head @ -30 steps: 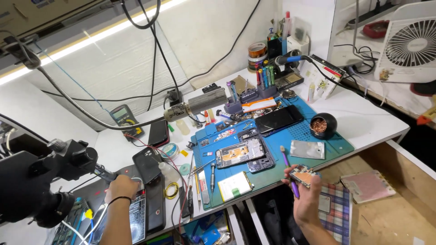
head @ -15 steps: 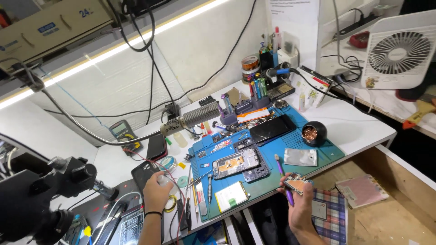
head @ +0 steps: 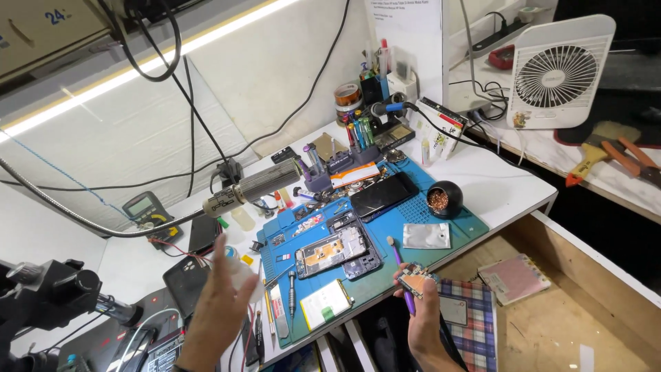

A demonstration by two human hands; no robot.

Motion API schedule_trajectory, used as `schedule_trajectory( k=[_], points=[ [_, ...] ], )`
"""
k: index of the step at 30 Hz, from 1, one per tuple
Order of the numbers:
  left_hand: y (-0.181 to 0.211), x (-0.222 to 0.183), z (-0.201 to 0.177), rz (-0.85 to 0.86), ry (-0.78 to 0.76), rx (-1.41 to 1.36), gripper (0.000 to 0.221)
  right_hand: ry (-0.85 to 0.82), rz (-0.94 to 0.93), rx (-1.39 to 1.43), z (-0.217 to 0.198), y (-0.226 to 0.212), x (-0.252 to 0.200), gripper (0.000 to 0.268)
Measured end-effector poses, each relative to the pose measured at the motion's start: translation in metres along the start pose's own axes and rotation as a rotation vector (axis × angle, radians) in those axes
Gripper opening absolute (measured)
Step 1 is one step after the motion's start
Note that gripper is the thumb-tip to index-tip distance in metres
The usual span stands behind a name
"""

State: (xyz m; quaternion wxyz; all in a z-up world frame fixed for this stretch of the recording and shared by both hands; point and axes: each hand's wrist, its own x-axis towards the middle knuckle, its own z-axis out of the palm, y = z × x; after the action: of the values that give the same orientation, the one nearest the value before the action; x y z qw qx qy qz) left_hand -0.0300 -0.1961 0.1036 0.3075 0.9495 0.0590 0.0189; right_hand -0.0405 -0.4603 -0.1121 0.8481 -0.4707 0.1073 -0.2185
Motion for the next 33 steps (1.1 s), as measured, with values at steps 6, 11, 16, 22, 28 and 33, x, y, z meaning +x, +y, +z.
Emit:
schedule_trajectory(
  k=[6, 11, 16, 22, 28, 33],
  points=[
    [0.051, -0.009, 0.071, 0.22, -0.445, 0.186, 0.089, 0.042, 0.002, 0.072, 0.001, -0.006, 0.002, 0.069],
    [0.08, 0.019, 0.128, 0.326, -0.531, 0.294, 0.053, 0.081, -0.023, 0.082, -0.002, -0.001, 0.006, 0.062],
    [0.082, 0.048, 0.16, 0.31, -0.543, 0.288, 0.036, 0.128, 0.048, 0.069, 0.0, -0.007, 0.006, 0.065],
    [0.082, 0.059, 0.172, 0.281, -0.573, 0.37, 0.047, 0.137, 0.057, 0.034, 0.0, -0.008, 0.004, 0.069],
    [0.083, 0.062, 0.169, 0.222, -0.618, 0.394, 0.039, 0.126, 0.048, 0.06, 0.001, -0.008, 0.003, 0.069],
    [0.089, 0.068, 0.162, 0.256, -0.643, 0.451, 0.044, 0.113, 0.009, 0.05, 0.0, -0.004, 0.005, 0.065]
  ],
)
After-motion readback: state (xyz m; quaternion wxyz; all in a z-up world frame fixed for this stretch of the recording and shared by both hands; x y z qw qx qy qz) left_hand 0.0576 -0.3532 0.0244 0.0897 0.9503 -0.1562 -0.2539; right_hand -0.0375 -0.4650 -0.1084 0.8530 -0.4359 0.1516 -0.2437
